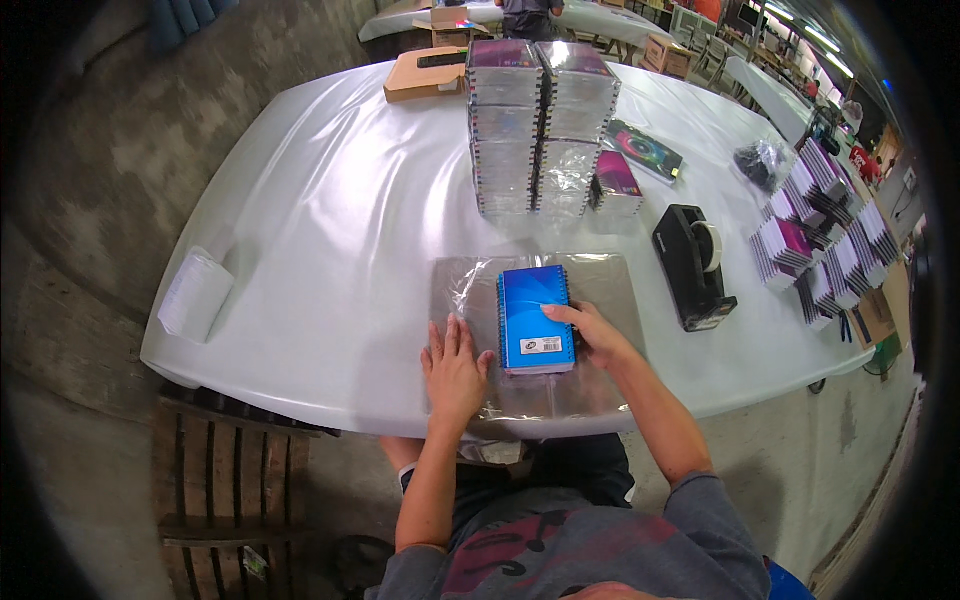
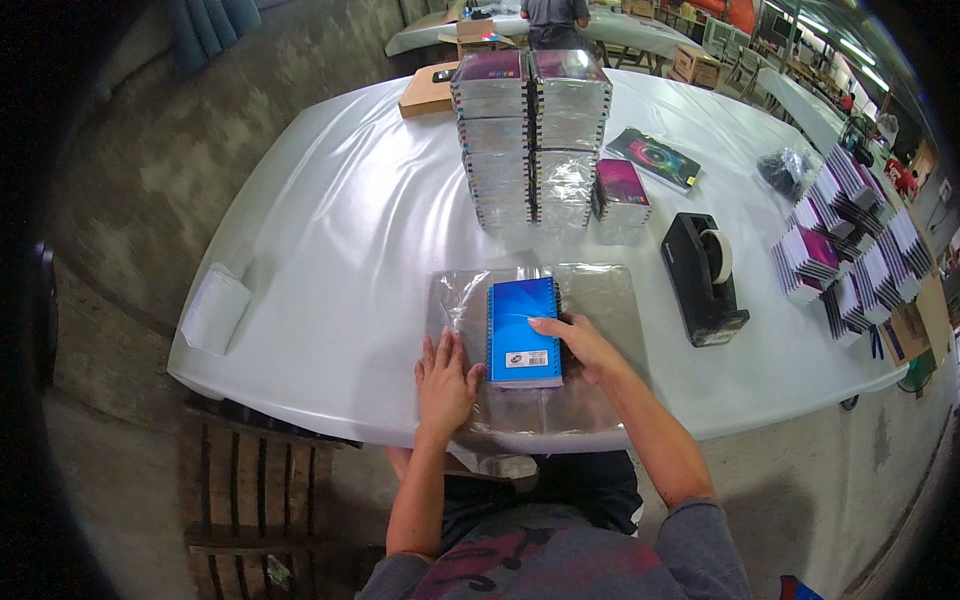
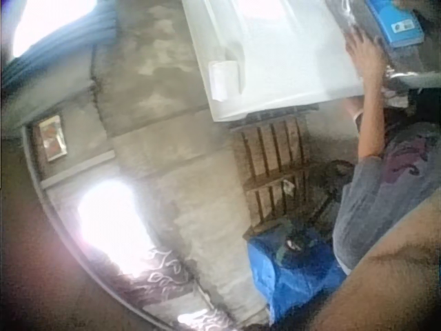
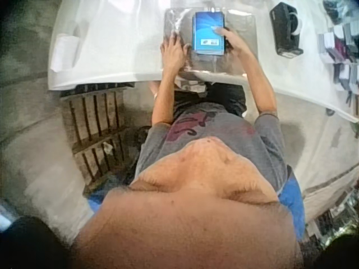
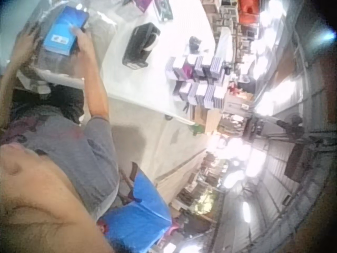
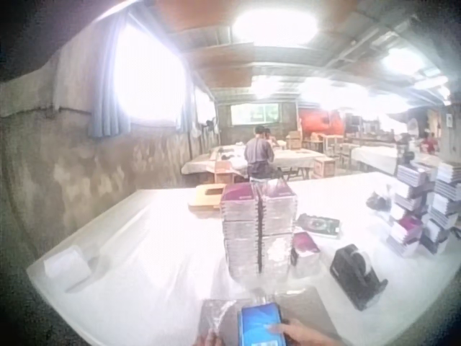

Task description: The person wraps spiral-bound notebooks in clear plastic bags using a tape dispenser. They place each notebook into a bag, fold the plastic around it, and seal the package with tape before stacking the finished items.

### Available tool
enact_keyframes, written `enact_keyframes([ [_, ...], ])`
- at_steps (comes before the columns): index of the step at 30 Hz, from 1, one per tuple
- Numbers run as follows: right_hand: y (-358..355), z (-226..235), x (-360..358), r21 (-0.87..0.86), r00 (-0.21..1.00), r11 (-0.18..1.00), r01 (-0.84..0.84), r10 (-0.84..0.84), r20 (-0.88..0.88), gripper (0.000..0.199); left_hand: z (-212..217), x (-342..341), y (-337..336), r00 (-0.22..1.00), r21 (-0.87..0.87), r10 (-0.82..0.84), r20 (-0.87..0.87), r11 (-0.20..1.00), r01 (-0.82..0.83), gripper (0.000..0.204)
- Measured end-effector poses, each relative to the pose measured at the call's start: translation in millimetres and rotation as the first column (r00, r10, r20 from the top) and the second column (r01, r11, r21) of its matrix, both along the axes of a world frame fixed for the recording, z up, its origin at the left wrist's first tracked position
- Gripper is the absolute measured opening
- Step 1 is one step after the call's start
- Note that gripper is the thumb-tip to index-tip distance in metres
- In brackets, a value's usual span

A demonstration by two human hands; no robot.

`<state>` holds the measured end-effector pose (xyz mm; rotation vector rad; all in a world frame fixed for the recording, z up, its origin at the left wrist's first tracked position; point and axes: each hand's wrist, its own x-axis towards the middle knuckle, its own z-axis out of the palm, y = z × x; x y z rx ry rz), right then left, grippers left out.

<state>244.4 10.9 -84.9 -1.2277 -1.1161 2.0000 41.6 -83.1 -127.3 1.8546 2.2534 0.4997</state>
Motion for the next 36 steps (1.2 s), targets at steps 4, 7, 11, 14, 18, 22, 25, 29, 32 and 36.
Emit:
enact_keyframes([
  [4,0.6,-3.2,0.1,0.023,0.999,1.0,-0.002,0.003,-0.044,0.063,4.4,2.6,-1.1,0.998,0.071,-0.039,-0.054,0.997,0.043,0.056],
  [7,-2.5,5.0,-2.4,0.002,0.999,1.0,-0.011,0.011,-0.043,0.063,4.9,0.8,-0.9,0.997,0.23,-0.065,0.036,0.972,0.055,0.054],
  [11,0.0,-3.5,1.2,-0.003,0.999,1.0,0.005,-0.005,-0.04,0.065,21.0,-17.7,12.7,0.93,0.201,-0.049,0.364,0.979,-0.027,0.064],
  [14,1.2,-4.2,0.2,-0.012,1.0,1.0,0.007,-0.007,-0.025,0.067,35.5,-39.7,23.7,0.875,0.093,0.004,0.484,0.994,-0.057,0.076],
  [18,-0.7,1.3,-0.4,-0.017,1.0,1.0,-0.002,0.002,-0.023,0.068,44.8,-49.7,28.4,0.77,0.028,0.086,0.632,0.991,-0.133,0.09],
  [22,1.0,-0.6,-0.2,-0.027,1.0,1.0,-0.007,0.007,-0.017,0.068,31.4,-56.1,28.3,0.763,-0.001,0.129,0.634,0.986,-0.166,0.073],
  [25,1.1,1.6,-0.5,-0.026,1.0,1.0,-0.014,0.014,0.002,0.068,15.5,-57.6,25.7,0.782,0.014,0.113,0.613,0.988,-0.153,0.052],
  [29,2.6,-3.2,0.1,-0.027,1.0,1.0,0.002,-0.002,0.005,0.068,22.7,-46.9,22.9,0.837,0.07,0.109,0.536,0.983,-0.172,0.027],
  [32,0.2,3.0,-0.9,-0.027,1.0,1.0,0.005,-0.004,0.016,0.068,17.2,-43.9,24.3,0.906,0.076,0.133,0.402,0.981,-0.177,0.022],
  [36,-0.7,5.3,-1.5,-0.026,1.0,1.0,-0.002,0.002,-0.002,0.066,19.5,-32.4,20.5,0.995,0.549,0.08,-0.057,0.835,-0.036,0.021],
])
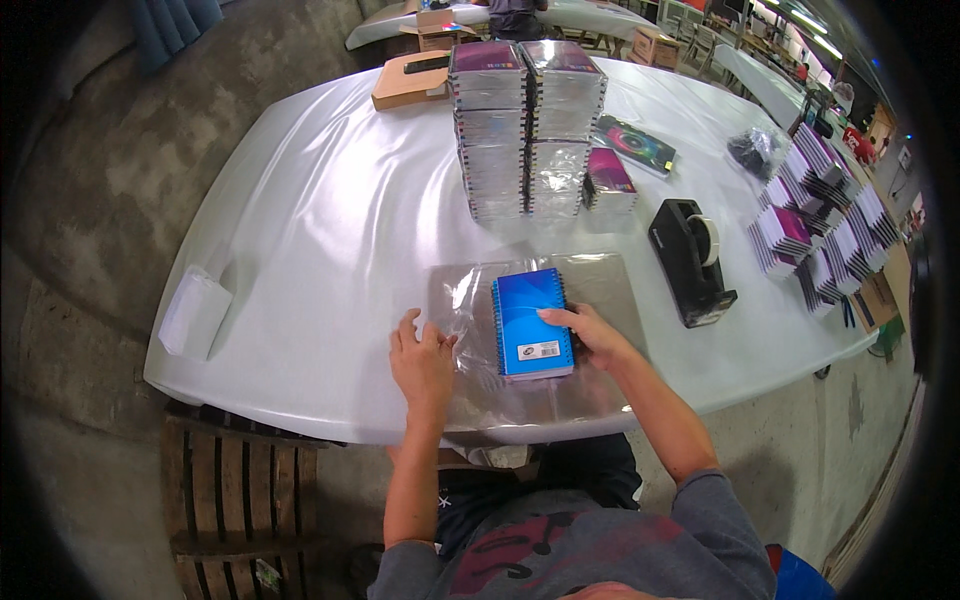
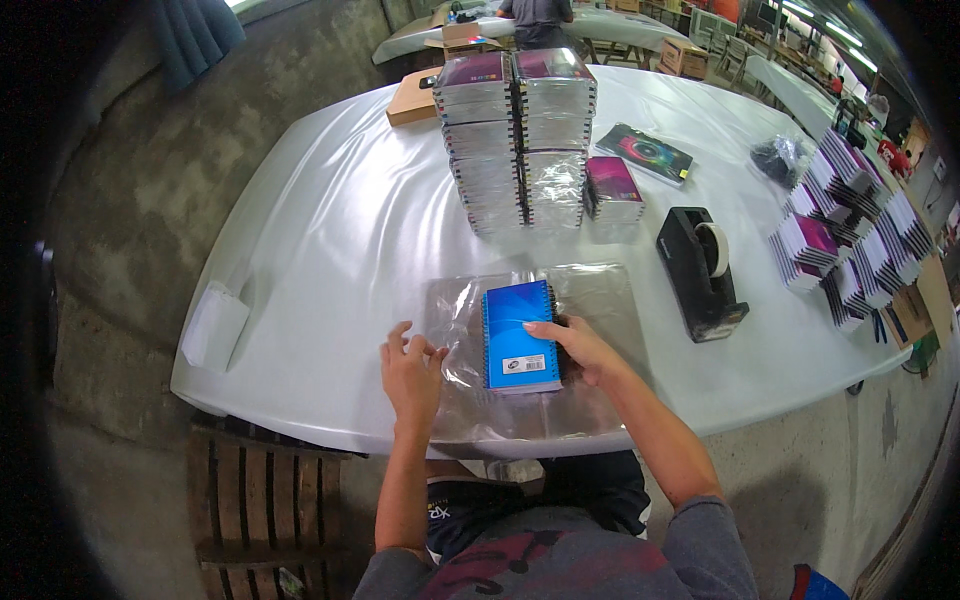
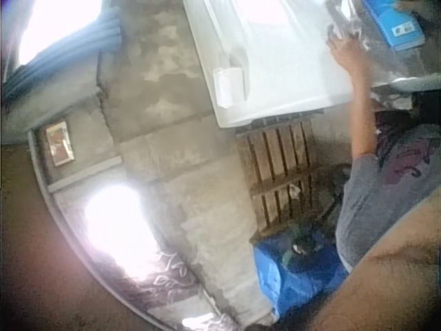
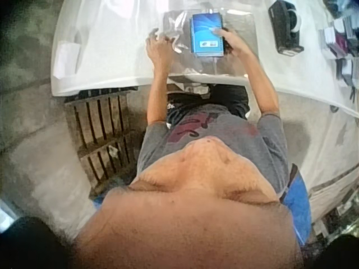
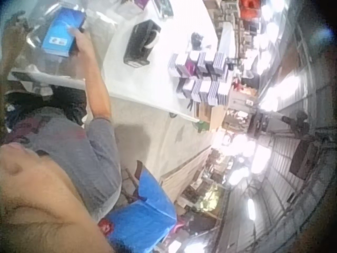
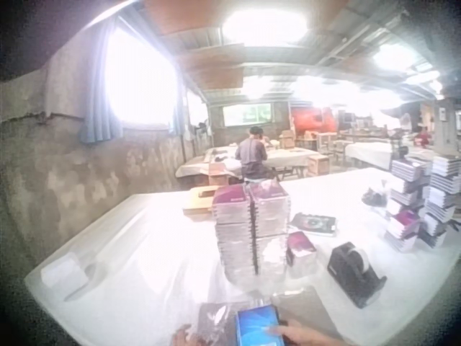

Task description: The person wraps spiral-bound notebooks in clear plastic bags using a tape dispenser. They place each notebook into a bag, fold the plastic around it, and seal the package with tape before stacking the finished items.

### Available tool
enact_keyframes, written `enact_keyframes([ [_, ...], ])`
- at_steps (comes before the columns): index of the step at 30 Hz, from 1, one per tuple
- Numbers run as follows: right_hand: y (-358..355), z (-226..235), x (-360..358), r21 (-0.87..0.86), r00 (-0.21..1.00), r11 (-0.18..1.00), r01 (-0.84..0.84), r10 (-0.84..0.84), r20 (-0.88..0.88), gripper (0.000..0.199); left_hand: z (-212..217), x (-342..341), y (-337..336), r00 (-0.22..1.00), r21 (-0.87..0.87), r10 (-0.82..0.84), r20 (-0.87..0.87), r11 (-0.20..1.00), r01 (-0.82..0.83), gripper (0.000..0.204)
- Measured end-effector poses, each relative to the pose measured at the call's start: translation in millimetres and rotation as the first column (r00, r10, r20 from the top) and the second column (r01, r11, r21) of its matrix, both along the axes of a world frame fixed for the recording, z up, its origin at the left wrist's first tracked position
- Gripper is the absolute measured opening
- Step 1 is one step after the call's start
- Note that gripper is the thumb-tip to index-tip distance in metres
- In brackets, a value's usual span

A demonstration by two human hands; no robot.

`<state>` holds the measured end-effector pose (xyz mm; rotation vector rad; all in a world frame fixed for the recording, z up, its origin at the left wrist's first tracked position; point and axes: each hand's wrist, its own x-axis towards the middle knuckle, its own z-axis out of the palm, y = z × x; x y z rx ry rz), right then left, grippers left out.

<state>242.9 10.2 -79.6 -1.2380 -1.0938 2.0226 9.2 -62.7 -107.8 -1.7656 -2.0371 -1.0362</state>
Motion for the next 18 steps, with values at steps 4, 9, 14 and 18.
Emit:
enact_keyframes([
  [4,1.5,-4.7,1.9,-0.017,1.0,1.0,-0.006,0.006,-0.008,0.064,11.2,6.5,0.6,0.988,-0.068,-0.049,0.144,0.996,0.059,0.023],
  [9,-0.8,-0.5,-0.3,-0.009,0.999,1.0,0.004,-0.005,-0.038,0.064,10.3,-2.5,6.0,0.881,-0.365,-0.014,0.474,0.907,0.211,0.022],
  [14,1.1,-6.4,1.8,-0.006,0.999,1.0,0.006,-0.006,-0.046,0.065,48.1,6.3,-4.8,0.617,-0.356,-0.048,0.785,0.781,0.513,0.061],
  [18,1.7,-8.0,1.2,-0.004,0.999,1.0,0.005,-0.005,-0.053,0.066,46.1,-0.5,1.5,0.553,-0.312,-0.186,0.812,0.662,0.681,0.088],
])
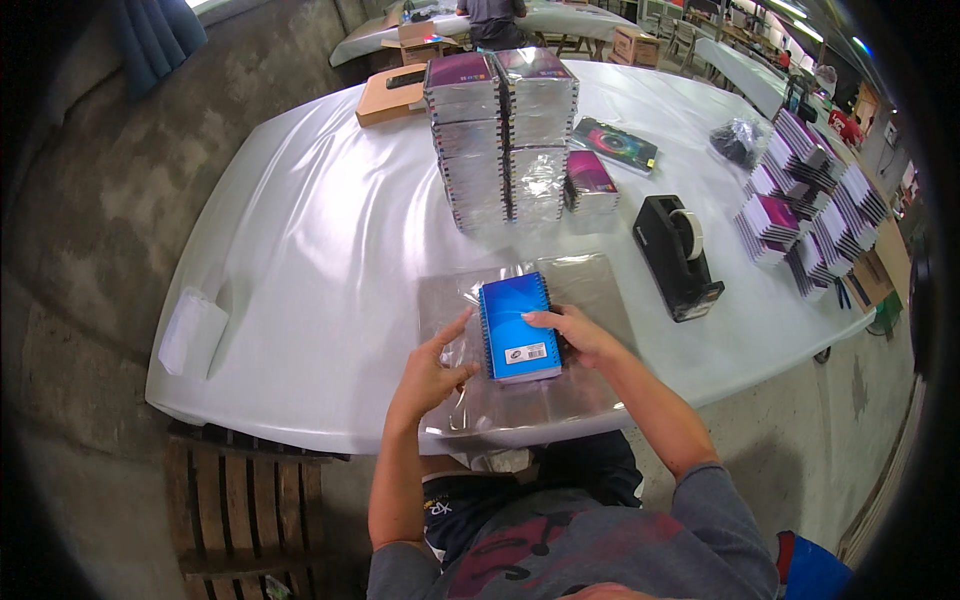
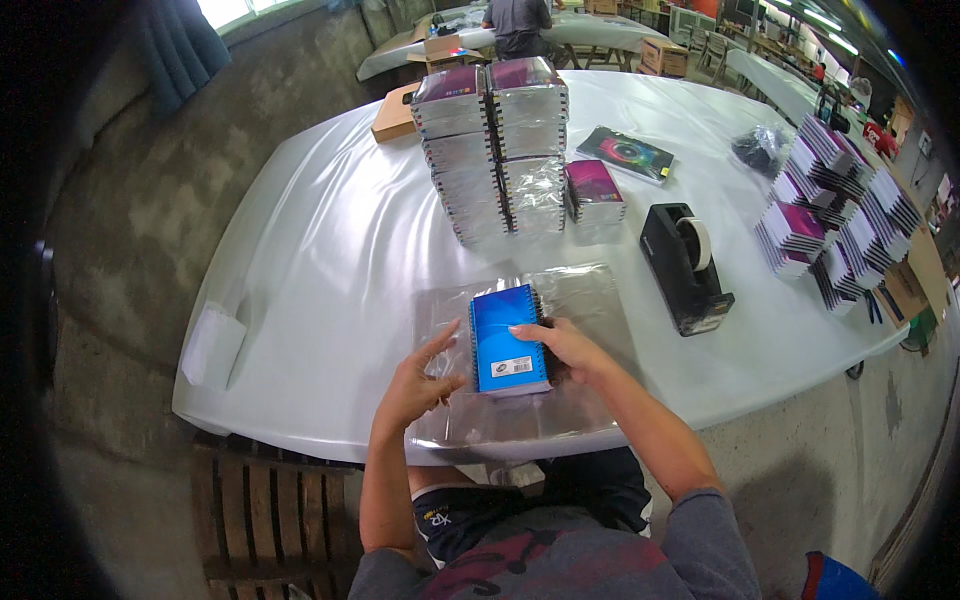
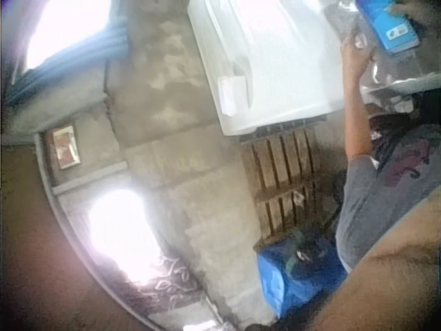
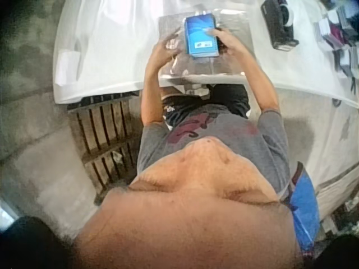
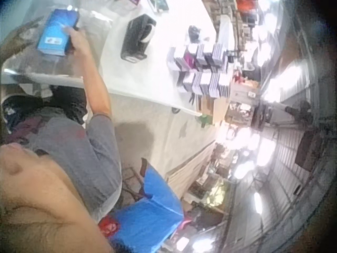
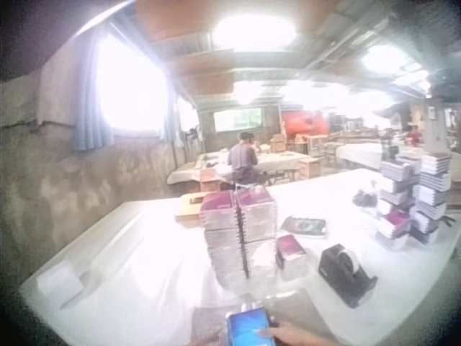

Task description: The person wraps spiral-bound notebooks in clear plastic bags using a tape dispenser. They place each notebook into a bag, fold the plastic around it, and seal the package with tape before stacking the finished items.

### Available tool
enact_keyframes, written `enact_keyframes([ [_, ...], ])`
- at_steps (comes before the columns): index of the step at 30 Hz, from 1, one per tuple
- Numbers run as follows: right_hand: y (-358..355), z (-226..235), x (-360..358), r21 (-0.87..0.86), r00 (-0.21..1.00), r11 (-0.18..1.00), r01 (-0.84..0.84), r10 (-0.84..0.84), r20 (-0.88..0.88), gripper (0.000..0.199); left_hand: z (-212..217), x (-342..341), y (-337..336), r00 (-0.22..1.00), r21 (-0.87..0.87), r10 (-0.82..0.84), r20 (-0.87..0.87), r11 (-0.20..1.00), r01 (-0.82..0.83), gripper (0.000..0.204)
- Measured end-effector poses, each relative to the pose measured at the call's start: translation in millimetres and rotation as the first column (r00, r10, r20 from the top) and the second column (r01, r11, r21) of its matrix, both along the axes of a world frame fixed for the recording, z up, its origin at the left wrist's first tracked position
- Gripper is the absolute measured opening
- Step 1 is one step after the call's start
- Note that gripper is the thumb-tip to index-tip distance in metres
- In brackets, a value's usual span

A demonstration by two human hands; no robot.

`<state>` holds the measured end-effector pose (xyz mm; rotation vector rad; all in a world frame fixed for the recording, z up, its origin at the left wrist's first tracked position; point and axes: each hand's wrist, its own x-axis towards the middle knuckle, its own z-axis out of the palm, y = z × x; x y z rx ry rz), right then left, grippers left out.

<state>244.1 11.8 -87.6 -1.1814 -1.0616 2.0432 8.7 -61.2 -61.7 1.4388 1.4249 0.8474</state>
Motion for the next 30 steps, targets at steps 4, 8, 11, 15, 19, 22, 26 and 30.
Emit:
enact_keyframes([
  [4,-0.1,2.2,0.5,-0.008,1.0,1.0,0.011,-0.011,0.02,0.065,13.7,16.2,7.1,0.991,0.007,-0.109,0.072,0.994,0.109,0.091],
  [8,-1.3,10.0,-1.7,0.028,0.999,1.0,-0.012,0.012,0.032,0.063,17.0,47.8,19.4,0.98,0.007,-0.188,0.071,0.982,0.188,0.097],
  [11,3.0,-0.3,0.3,0.092,0.997,0.995,-0.028,0.021,0.073,0.06,19.5,62.7,29.6,0.968,-0.096,-0.248,0.047,0.963,0.252,0.103],
  [15,3.0,-12.3,1.0,0.379,0.886,0.918,-0.118,-0.075,0.458,0.067,18.8,63.9,31.8,0.944,-0.178,-0.297,0.143,0.93,0.32,0.112],
  [19,-22.0,-3.4,-15.5,0.541,0.579,0.787,-0.295,-0.303,0.757,0.09,30.8,60.2,30.6,0.914,-0.271,-0.326,0.241,0.882,0.385,0.125],
  [22,-21.4,-22.9,-16.6,0.63,0.64,0.734,-0.252,-0.362,0.678,0.098,33.8,61.7,30.8,0.899,-0.244,-0.356,0.254,0.876,0.416,0.131],
  [26,-25.8,-7.8,-23.4,0.594,0.69,0.78,-0.197,-0.32,0.649,0.093,24.1,60.1,34.1,0.898,-0.113,-0.397,0.192,0.9,0.422,0.134],
  [30,-25.2,-18.0,-16.4,0.606,0.685,0.759,-0.238,-0.311,0.658,0.098,25.7,51.0,40.8,0.855,-0.191,-0.421,0.303,0.852,0.487,0.133],
])
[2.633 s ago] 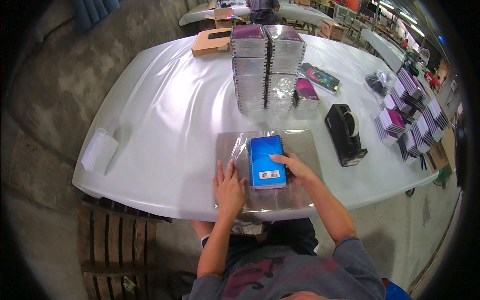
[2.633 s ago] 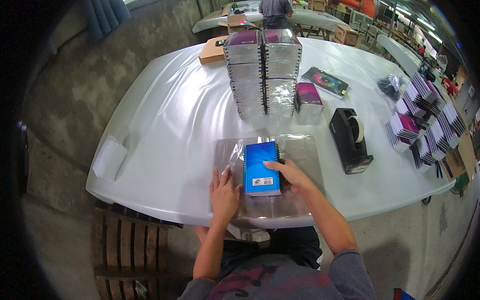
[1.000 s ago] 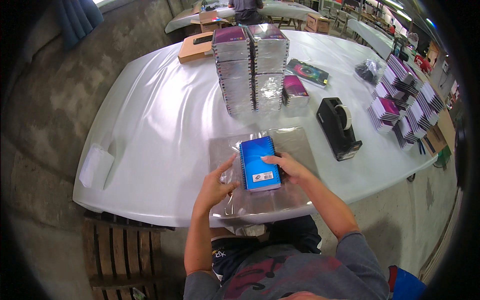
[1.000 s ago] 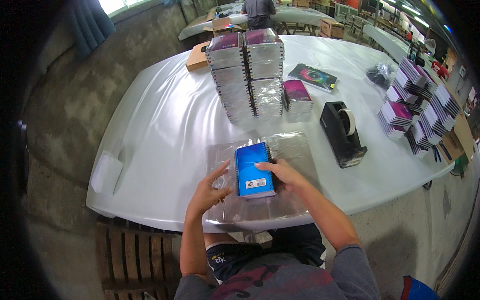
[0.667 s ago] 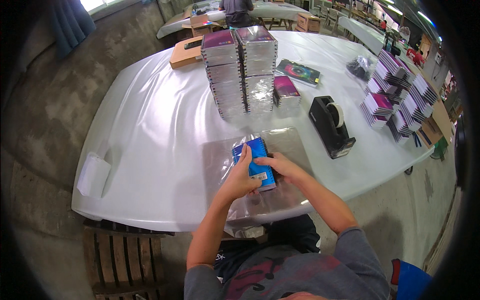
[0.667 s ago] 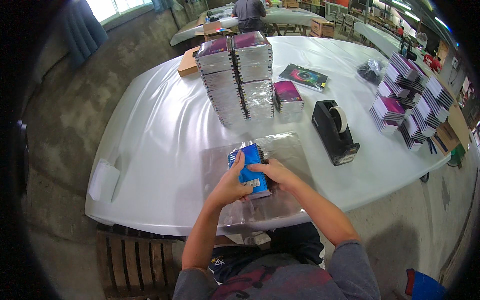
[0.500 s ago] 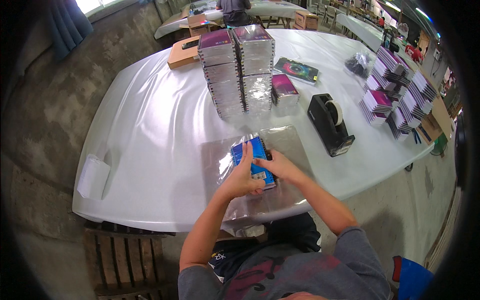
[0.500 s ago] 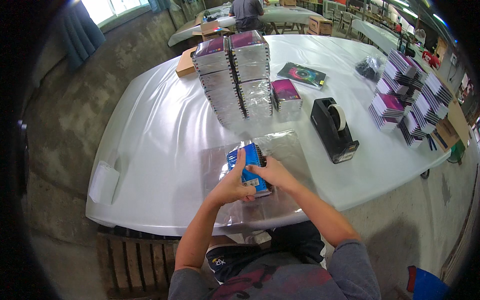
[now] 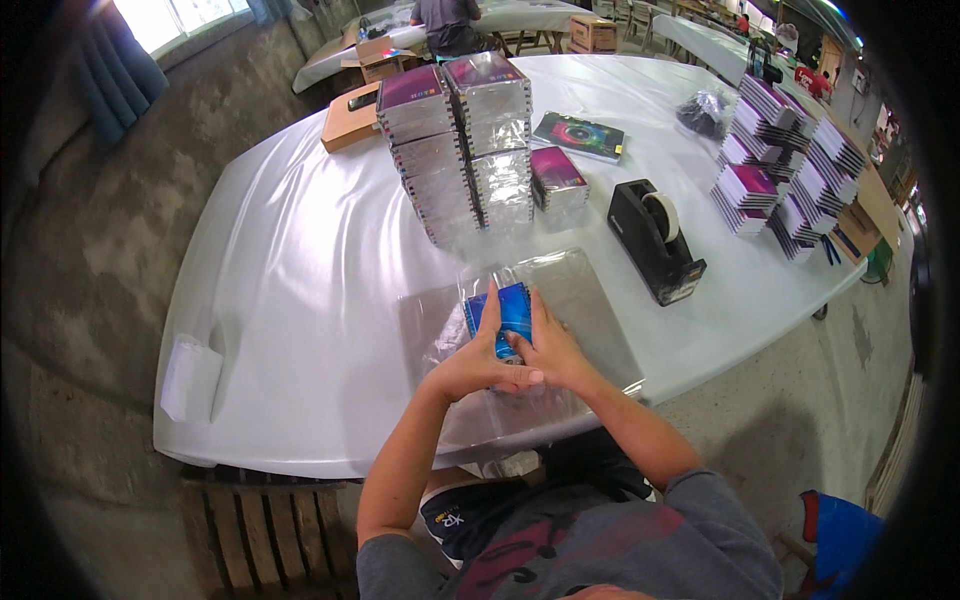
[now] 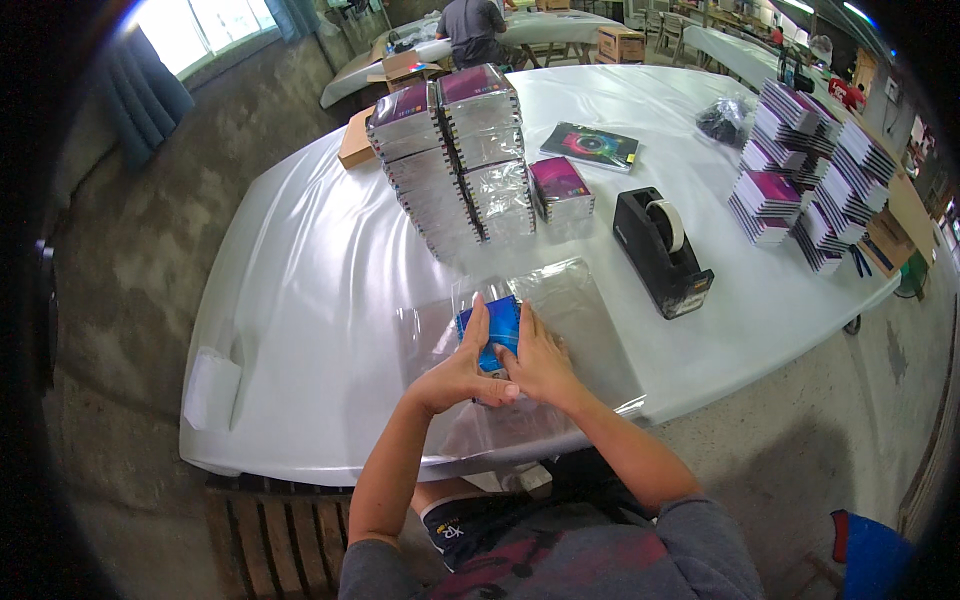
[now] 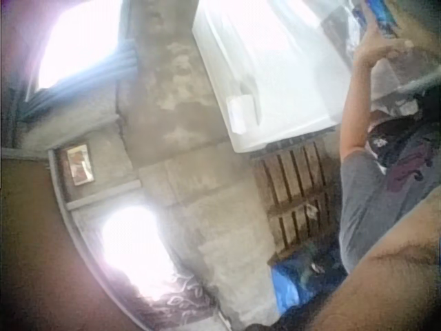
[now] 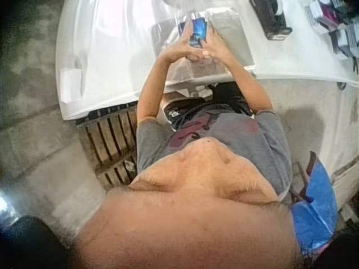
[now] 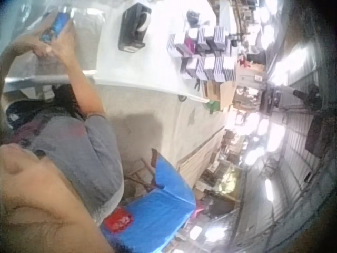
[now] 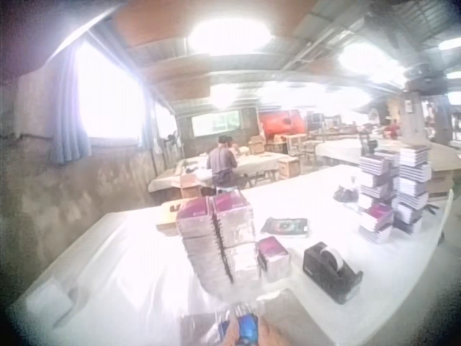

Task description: The person wraps spiral-bound notebooks in clear plastic bags using a tape dispenser. They place each notebook into a bag, fold the plastic around it, and seal the package with tape before stacking the finished items.

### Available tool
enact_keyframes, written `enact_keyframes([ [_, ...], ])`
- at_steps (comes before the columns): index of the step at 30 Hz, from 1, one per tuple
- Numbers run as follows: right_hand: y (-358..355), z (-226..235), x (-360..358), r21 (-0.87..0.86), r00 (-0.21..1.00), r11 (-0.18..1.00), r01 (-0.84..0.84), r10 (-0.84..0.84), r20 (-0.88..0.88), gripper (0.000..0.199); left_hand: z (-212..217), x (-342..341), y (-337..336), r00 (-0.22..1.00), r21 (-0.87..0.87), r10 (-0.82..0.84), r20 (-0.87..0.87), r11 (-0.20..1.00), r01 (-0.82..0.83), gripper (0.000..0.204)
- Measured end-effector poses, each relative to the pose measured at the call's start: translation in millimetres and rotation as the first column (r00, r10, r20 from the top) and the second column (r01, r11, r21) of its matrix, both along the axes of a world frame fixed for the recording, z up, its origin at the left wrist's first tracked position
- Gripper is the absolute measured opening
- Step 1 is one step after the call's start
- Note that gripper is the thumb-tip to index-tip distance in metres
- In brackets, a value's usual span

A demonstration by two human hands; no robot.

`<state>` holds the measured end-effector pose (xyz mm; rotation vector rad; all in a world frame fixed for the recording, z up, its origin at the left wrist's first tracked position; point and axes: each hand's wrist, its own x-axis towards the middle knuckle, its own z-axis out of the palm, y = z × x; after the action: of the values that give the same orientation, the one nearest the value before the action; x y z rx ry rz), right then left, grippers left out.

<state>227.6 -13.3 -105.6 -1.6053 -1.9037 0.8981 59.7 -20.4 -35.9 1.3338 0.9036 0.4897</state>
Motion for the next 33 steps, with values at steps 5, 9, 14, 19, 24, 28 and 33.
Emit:
enact_keyframes([
  [5,-2.4,-0.1,4.0,-0.034,1.0,0.999,0.0,0.0,-0.015,0.1,13.8,-2.9,1.5,0.997,-0.164,-0.03,0.07,0.986,0.041,0.131],
  [9,-4.4,20.1,-1.7,-0.134,1.0,0.991,-0.002,0.004,0.018,0.098,2.2,-5.4,1.8,0.992,-0.148,0.007,0.122,0.989,0.011,0.132],
  [14,-4.0,16.2,0.3,-0.146,0.998,0.989,-0.015,0.024,0.063,0.095,2.2,-5.8,-0.8,0.982,-0.167,0.073,0.173,0.985,-0.044,0.126],
  [19,-4.5,14.8,5.9,-0.14,0.999,0.989,-0.04,0.044,0.025,0.091,-13.8,-43.7,38.4,0.928,-0.057,0.314,0.201,0.949,-0.309,0.101],
  [24,1.2,0.3,7.5,-0.12,0.997,0.99,-0.073,0.069,-0.042,0.091,-48.6,-38.8,87.0,0.887,0.36,0.462,0.025,0.823,-0.439,0.072],
  [28,1.4,2.5,6.8,-0.12,0.993,0.987,-0.107,0.101,-0.057,0.09,-58.6,-31.7,118.6,0.911,0.185,0.409,0.049,0.893,-0.411,0.055],
  [33,0.9,3.8,7.3,-0.134,0.993,0.985,-0.107,0.1,-0.056,0.09,-53.7,-22.4,103.8,0.701,0.83,0.712,0.033,0.372,-0.416,0.039],
])
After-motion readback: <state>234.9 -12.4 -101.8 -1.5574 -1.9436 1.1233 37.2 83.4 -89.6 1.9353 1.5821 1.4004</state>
